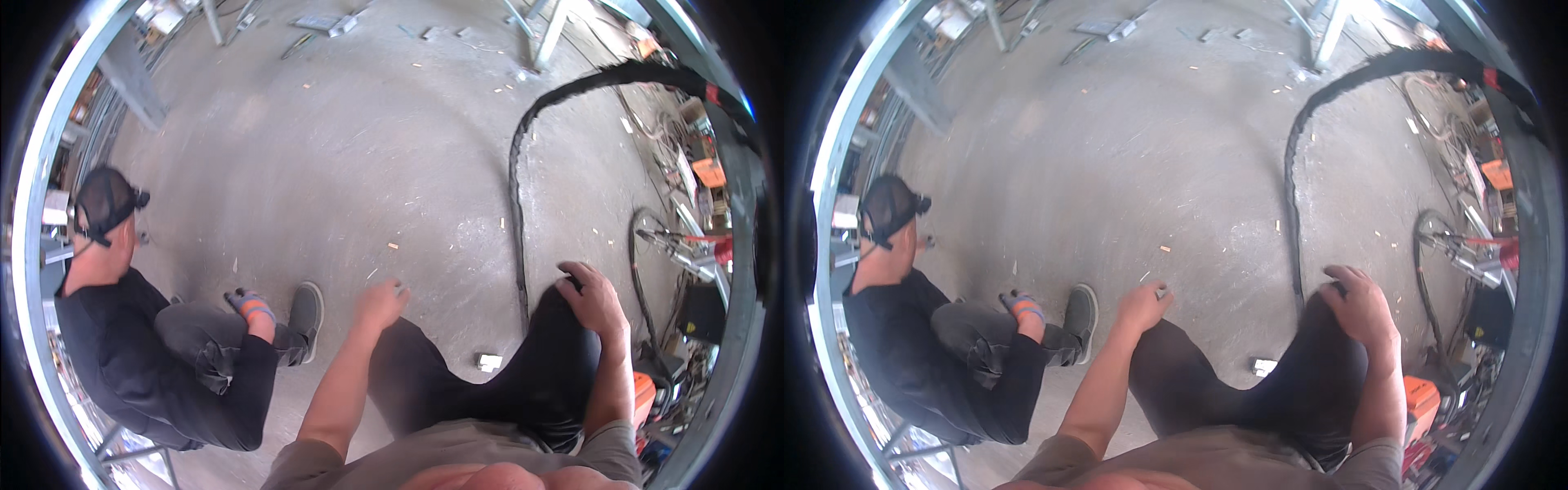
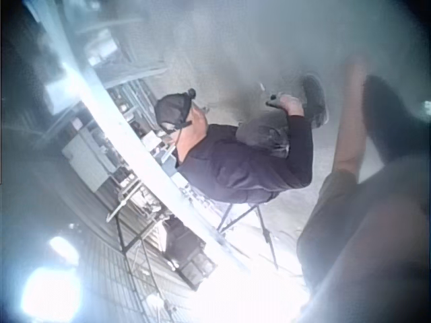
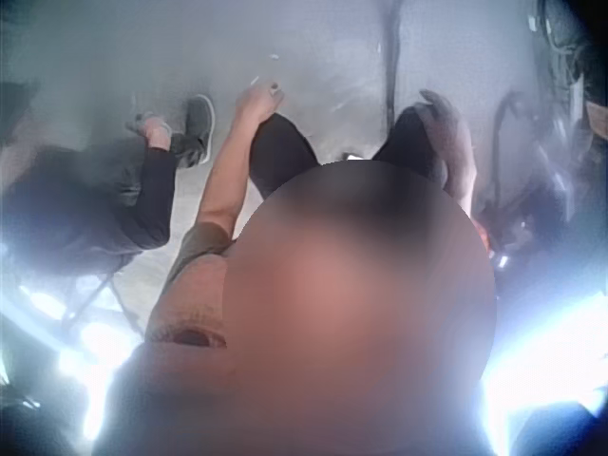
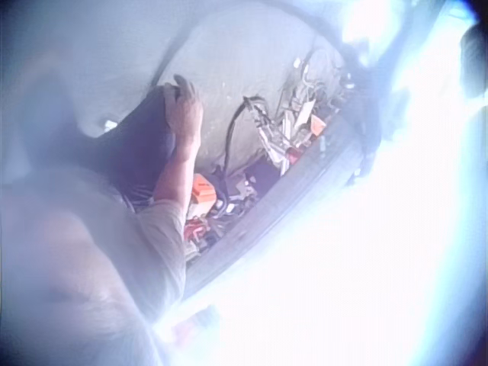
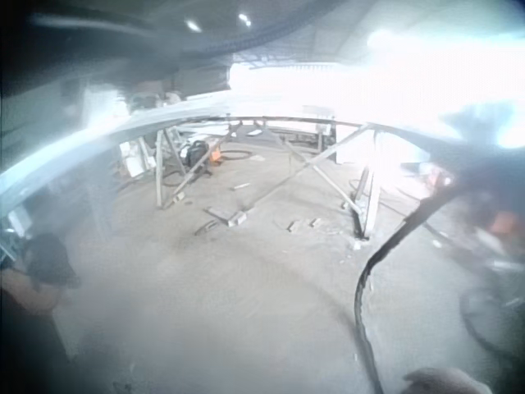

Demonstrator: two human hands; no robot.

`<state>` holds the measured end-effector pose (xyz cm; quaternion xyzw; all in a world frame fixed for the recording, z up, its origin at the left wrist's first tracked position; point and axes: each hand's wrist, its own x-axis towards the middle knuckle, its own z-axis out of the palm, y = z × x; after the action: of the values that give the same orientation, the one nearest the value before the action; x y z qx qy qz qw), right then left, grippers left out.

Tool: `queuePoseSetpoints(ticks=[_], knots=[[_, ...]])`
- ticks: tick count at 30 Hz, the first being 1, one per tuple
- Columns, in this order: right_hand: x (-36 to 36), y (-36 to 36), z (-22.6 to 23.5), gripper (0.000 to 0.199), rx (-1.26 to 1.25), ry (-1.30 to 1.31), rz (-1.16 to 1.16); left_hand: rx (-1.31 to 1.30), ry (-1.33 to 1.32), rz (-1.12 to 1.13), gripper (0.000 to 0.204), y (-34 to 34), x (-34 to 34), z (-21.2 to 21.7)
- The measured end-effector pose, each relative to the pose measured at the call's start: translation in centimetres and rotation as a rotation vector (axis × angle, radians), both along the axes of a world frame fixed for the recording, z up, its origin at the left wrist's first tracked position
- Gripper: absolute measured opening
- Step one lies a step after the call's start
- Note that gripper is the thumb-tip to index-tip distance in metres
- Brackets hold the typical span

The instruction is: The person places curved metal slats into a large curved frame, aligning each slat by hand and using a handheld tool to secure them. The person repeatedly positions and adjusts slats within the frame, working one at a time.

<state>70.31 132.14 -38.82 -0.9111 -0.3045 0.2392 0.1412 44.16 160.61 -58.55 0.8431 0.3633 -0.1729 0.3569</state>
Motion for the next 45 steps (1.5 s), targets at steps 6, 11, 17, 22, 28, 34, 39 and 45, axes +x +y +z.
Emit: queuePoseSetpoints(ticks=[6, 11, 17, 22, 28, 34, 39, 45], knots=[[-2.6, 8.9, 7.2, 0.04, 0.368, -0.079, 0.42, 0.154, 0.079, 0.013, 0.043, 4.3, 1.6, -3.7], [-2.9, 19.9, 1.8, 0.026, 0.489, -0.109, 0.428, 0.122, 0.133, 0.156, 0.047, 4.4, -1.2, -4.5], [1.7, 27.1, 0.4, 0.031, 0.144, 0.168, 0.411, 0.113, 0.108, 0.142, 0.072, -3.2, -4.4, 3.8], [5.4, 25.7, 3.4, 0.039, 0.097, 0.271, 0.065, -0.385, 0.423, -0.091, 0.069, 2.7, -0.5, 19.3], [14.5, 22.3, 15.6, 0.062, 0.875, 0.641, -1.119, 0.4, -0.104, -0.103, 0.066, 15.2, 19.3, 44.8], [28.1, 19.8, 26.0, 0.079, 1.619, 0.919, -1.497, 0.641, -0.362, -0.506, 0.101, 25.1, 40.4, 58.1], [33.4, 20.3, 29.7, 0.054, 1.692, 0.949, -1.747, 0.511, -0.061, -0.674, 0.103, 28.2, 46.1, 59.0], [36.6, 21.2, 30.3, 0.06, 1.832, 1.118, -1.858, 0.456, -0.153, -0.797, 0.092, 30.6, 48.7, 57.0]])
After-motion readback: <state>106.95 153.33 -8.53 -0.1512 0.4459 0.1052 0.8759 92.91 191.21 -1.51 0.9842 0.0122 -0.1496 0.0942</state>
